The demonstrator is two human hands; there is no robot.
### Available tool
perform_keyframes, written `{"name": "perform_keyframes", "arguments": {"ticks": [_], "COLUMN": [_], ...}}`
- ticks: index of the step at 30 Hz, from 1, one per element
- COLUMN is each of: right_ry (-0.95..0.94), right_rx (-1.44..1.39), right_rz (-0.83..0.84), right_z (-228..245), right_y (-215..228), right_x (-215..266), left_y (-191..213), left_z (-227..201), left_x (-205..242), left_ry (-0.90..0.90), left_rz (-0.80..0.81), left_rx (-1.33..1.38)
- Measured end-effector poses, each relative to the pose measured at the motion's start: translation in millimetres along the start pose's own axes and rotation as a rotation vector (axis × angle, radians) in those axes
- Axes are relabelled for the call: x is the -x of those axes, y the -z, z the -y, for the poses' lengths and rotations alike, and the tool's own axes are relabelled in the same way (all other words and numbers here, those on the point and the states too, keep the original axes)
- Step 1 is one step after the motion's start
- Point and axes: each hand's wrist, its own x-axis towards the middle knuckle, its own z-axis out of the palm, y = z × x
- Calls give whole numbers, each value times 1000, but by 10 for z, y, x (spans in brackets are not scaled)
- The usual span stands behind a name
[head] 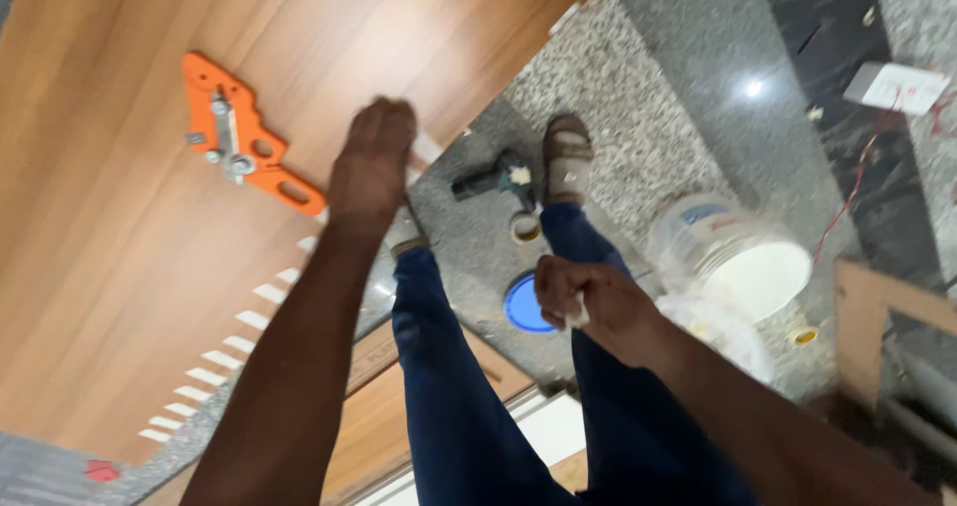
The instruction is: The person uses an orange hand plane to trim the edge of a wooden panel, then removes white tape strips from the panel's surface.
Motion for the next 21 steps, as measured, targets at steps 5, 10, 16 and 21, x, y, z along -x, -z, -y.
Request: {"name": "perform_keyframes", "arguments": {"ticks": [5, 10, 16, 21], "right_ry": [-24, 184, 335, 387], "right_rx": [379, 739, 1031, 1131], "right_rz": [190, 372, 369, 327], "right_z": [401, 511, 379, 293], "right_y": [-1719, -2591, -2860, -2910], "right_x": [-221, -815, -1329, -1545], "left_y": [-201, -166, -23, -42], "left_z": [235, 212, 124, 178], "left_x": [-25, -78, -108, -144], "left_ry": [-80, -75, -93, -93], "left_rz": [-30, -24, -108, -32], "left_rx": [18, 92, 240, 190]}}
